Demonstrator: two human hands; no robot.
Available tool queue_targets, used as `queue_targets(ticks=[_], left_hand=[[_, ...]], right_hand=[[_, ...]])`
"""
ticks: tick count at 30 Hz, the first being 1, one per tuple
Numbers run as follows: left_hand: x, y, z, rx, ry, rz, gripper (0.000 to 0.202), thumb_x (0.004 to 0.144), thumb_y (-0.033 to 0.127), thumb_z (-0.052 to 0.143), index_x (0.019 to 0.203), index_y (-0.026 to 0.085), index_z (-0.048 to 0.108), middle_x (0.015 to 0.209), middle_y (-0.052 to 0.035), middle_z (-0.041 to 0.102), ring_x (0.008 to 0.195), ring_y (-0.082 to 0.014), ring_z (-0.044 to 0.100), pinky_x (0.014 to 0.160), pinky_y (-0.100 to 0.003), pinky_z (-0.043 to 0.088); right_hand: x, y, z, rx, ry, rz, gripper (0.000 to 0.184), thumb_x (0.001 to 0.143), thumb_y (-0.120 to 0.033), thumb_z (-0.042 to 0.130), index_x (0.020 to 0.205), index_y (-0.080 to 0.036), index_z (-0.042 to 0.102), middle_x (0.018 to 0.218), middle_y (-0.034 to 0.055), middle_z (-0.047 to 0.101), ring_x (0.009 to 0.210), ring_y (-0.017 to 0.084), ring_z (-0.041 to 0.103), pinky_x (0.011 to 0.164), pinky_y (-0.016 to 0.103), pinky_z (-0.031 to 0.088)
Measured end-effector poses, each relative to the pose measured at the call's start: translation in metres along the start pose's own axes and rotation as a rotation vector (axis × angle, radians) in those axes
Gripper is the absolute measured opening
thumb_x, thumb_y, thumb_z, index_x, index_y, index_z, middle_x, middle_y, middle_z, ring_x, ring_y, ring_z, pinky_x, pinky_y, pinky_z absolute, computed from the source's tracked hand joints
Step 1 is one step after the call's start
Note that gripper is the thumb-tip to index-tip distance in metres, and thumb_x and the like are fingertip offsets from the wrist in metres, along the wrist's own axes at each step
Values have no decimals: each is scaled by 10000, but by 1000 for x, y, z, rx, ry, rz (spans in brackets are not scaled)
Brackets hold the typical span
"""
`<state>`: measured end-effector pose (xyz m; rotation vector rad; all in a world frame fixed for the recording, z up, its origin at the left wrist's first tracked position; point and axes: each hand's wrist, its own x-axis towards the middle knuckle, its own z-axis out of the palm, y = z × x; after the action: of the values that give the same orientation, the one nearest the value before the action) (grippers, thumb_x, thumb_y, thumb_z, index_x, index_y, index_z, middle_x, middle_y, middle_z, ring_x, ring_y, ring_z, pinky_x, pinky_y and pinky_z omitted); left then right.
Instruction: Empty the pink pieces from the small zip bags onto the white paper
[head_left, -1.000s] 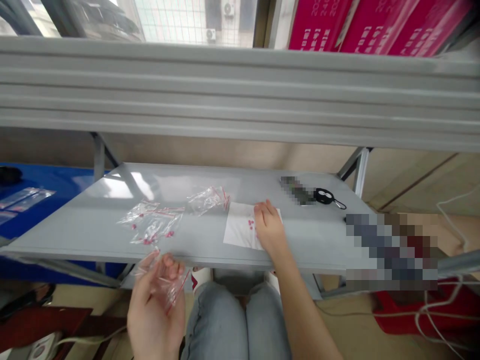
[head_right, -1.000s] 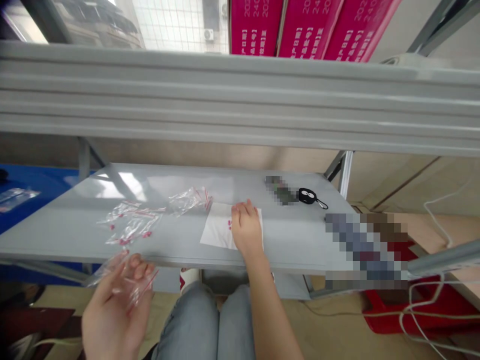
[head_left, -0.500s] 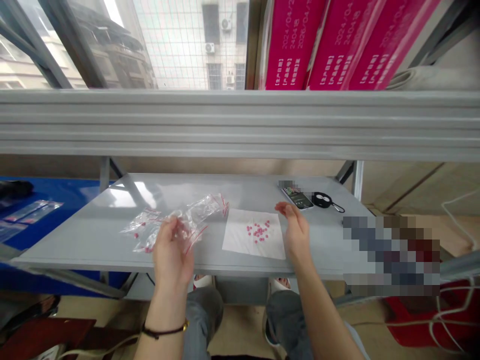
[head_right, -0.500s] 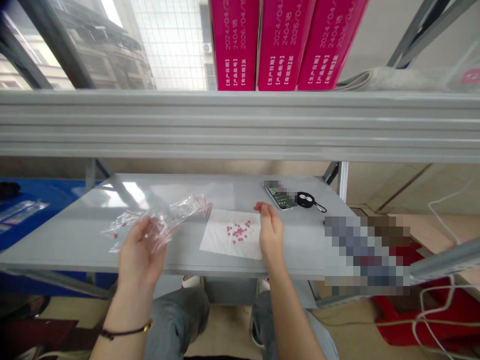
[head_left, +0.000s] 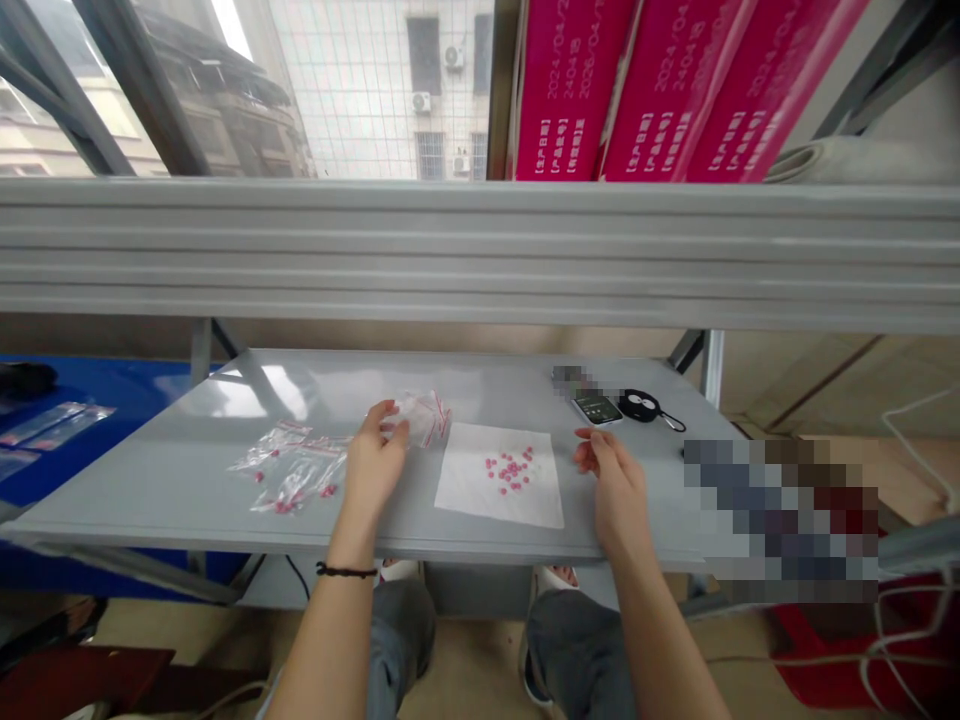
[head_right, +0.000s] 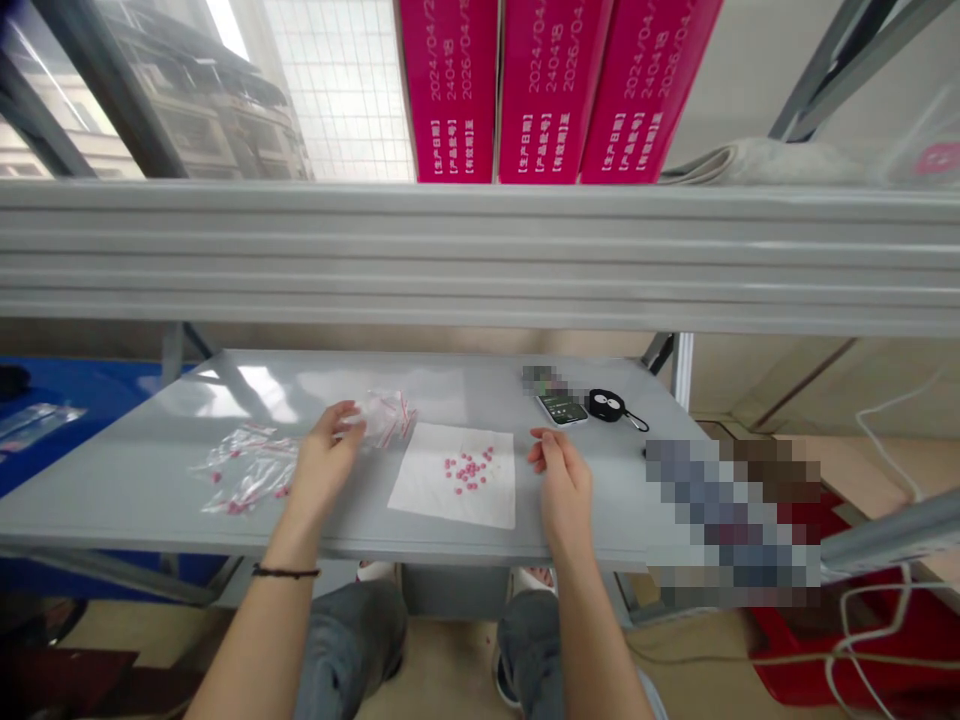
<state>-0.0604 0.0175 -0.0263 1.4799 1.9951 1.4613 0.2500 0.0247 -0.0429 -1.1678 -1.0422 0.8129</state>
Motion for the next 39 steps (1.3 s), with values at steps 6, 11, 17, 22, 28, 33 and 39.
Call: queue_targets(ticks=[6, 11, 17, 22, 28, 33, 39], left_hand=[[-2, 4, 3, 265, -46, 150, 434, 853, 295, 539, 1203, 85, 688, 1208, -218, 704, 1152, -395, 623, 1067, -549, 391], [-5, 4, -2, 425, 15, 231, 524, 892, 270, 527, 1386, 104, 584, 1309, -229, 635, 1221, -386, 574, 1062, -549, 391], [-4, -5, -21, 586, 139, 234, 436, 890, 300, 578, 1295, 169, 667, 1437, -208, 514, 1205, -371, 552, 1069, -536, 378], [0, -27, -63, 598, 83, 210, 383, 906, 338, 524, 1200, 178, 708, 1284, -171, 654, 1210, -349, 570, 1089, -516, 361], [-7, -57, -106, 689, -124, 25, 503, 853, 497, 562, 1196, 155, 700, 1137, -173, 713, 1127, -378, 621, 998, -491, 449], [-16, -52, -99, 735, -201, -83, 603, 811, 613, 590, 1234, 189, 665, 1195, -178, 665, 1160, -420, 585, 955, -528, 454], [-17, -55, -93, 658, -203, -62, 375, 863, 461, 531, 1061, 164, 648, 1087, -146, 655, 1030, -337, 639, 908, -450, 488]], right_hand=[[-1, 2, -2, 14, 24, 20, 270, 915, -437, 598, 879, -198, 721, 644, -18, 588, 650, 160, 469, 654, 298, 347], [-2, 2, -3, 35, 23, 25, 271, 913, -435, 600, 863, -197, 718, 630, -22, 572, 639, 160, 462, 637, 299, 341], [-2, 3, -7, 52, 46, 37, 276, 897, -436, 610, 859, -184, 717, 624, -18, 568, 628, 161, 464, 618, 299, 335], [-3, 3, -10, 67, 58, 56, 296, 894, -462, 619, 875, -185, 719, 632, -22, 564, 635, 160, 471, 617, 294, 343], [-3, 1, -7, 49, 59, 49, 294, 893, -460, 621, 849, -186, 719, 615, -27, 556, 612, 155, 453, 606, 296, 337], [-6, 3, -4, 50, 39, 44, 285, 900, -456, 616, 857, -192, 712, 614, -33, 546, 613, 147, 450, 597, 291, 330], [-12, -5, 0, 57, 32, 55, 278, 885, -448, 624, 833, -186, 700, 609, -29, 526, 599, 151, 423, 583, 299, 314]])
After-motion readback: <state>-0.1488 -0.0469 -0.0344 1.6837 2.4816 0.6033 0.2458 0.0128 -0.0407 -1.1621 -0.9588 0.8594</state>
